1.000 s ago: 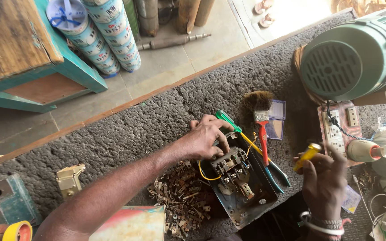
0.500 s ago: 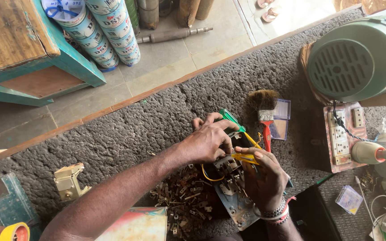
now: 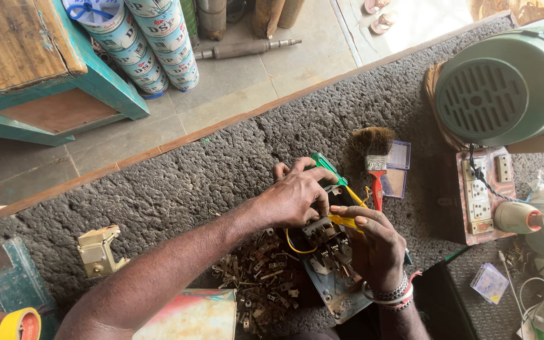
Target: The person sorts small metal parts from a container and uses a screwdriver to adjust components inside an electrical switchboard. They repeatedly pick up parts, place them into the device, and tighten connections.
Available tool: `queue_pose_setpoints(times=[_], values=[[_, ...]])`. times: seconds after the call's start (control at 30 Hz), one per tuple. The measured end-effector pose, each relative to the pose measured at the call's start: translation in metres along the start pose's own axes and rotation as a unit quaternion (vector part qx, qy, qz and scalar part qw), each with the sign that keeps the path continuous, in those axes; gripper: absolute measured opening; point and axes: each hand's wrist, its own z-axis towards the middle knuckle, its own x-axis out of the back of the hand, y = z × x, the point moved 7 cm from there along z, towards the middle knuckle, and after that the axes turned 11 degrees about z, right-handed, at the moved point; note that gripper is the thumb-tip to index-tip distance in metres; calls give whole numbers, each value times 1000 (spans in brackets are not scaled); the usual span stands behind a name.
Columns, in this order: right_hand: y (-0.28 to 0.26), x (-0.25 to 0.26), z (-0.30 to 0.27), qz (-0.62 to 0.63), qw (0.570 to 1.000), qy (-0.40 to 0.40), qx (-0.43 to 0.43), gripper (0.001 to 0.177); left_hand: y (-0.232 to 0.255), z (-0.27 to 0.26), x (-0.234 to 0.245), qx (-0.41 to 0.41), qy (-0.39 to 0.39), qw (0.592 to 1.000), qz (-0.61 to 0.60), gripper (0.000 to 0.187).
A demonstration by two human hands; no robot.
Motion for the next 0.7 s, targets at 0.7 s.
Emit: queue_pose_setpoints(times=[0.7], values=[[1,3,-3,22,1000,-9,14,53,10,-2,5,-18,43,998,51,12]])
